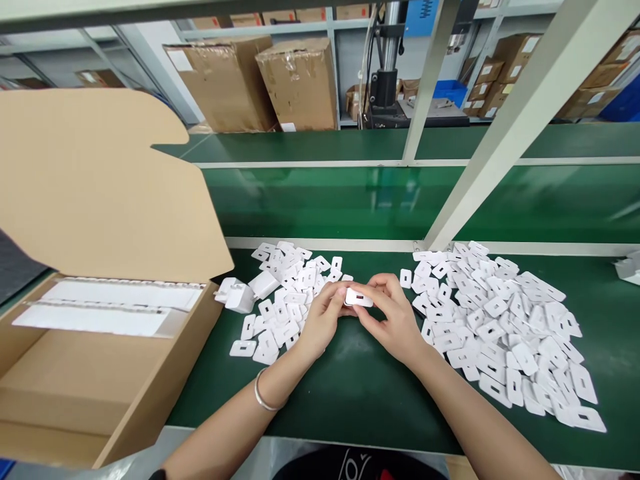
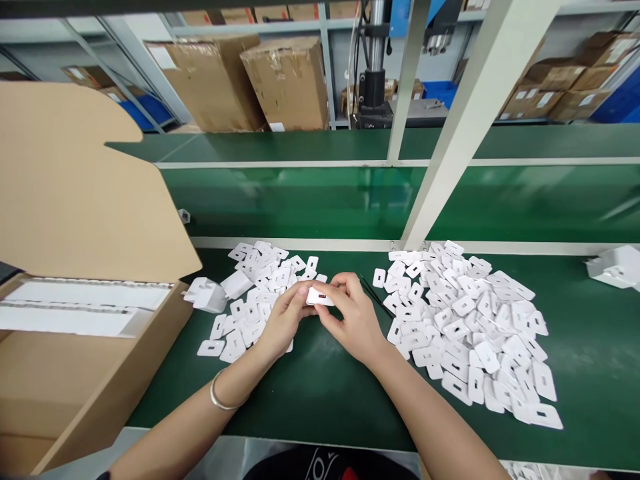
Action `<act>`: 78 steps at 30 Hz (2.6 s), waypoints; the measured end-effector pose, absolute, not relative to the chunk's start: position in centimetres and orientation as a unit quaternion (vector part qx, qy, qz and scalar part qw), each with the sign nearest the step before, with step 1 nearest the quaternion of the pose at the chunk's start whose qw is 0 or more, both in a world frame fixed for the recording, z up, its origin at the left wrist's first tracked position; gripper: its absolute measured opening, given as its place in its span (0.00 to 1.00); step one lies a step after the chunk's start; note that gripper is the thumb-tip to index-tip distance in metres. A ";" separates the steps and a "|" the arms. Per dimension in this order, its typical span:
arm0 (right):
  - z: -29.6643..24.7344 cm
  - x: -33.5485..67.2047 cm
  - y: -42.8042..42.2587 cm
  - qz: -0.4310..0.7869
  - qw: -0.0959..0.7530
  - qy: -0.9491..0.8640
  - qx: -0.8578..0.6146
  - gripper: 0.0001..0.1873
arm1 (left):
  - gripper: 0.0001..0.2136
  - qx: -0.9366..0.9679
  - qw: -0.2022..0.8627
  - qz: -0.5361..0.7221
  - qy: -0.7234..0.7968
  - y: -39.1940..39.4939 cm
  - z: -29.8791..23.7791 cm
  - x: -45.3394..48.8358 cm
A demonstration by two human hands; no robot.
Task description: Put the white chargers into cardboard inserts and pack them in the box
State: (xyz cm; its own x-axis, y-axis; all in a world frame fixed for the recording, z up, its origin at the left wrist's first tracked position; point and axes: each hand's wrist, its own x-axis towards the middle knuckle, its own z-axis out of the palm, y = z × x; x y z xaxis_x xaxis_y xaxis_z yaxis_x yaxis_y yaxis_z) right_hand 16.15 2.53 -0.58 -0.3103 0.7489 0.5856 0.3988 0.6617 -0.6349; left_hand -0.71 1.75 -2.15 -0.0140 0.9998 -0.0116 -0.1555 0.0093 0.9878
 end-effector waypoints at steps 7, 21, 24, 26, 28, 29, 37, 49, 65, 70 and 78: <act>-0.5 16.3 2.7 0.274 0.448 -0.767 -0.369 0.18 | 0.19 0.482 0.529 0.535 0.449 1.8 -1.8 -1.0; -1.7 15.8 3.1 0.428 0.522 -0.597 -0.434 0.19 | 0.18 0.506 0.499 0.559 0.427 1.4 -2.3 -0.7; -1.9 16.0 3.3 0.441 0.515 -0.586 -0.444 0.22 | 0.18 0.502 0.501 0.564 0.423 1.4 -2.4 -0.7; -2.0 16.0 3.4 0.460 0.481 -0.594 -0.452 0.25 | 0.18 0.509 0.497 0.561 0.423 1.4 -2.4 -0.8; -2.1 16.0 3.4 0.489 0.444 -0.601 -0.449 0.27 | 0.19 0.526 0.479 0.557 0.428 1.4 -2.4 -0.8; -2.2 16.0 3.5 0.505 0.431 -0.602 -0.444 0.28 | 0.19 0.534 0.467 0.557 0.432 1.4 -2.5 -0.9; -2.1 15.9 3.3 0.509 0.430 -0.628 -0.403 0.28 | 0.19 0.568 0.399 0.554 0.460 1.3 -2.5 -1.0; -2.2 16.1 3.6 0.490 0.430 -0.608 -0.453 0.27 | 0.17 0.500 0.476 0.582 0.430 1.6 -2.9 -0.6; -1.9 15.8 3.4 0.563 0.417 -0.601 -0.385 0.20 | 0.16 0.547 0.461 0.573 0.400 1.5 -3.2 -0.9; -2.1 15.6 3.5 0.593 0.436 -0.579 -0.352 0.23 | 0.15 0.591 0.403 0.565 0.411 1.7 -3.1 -1.4; -2.0 15.7 3.2 0.546 0.456 -0.614 -0.341 0.23 | 0.15 0.668 0.273 0.560 0.407 1.7 -2.5 -1.7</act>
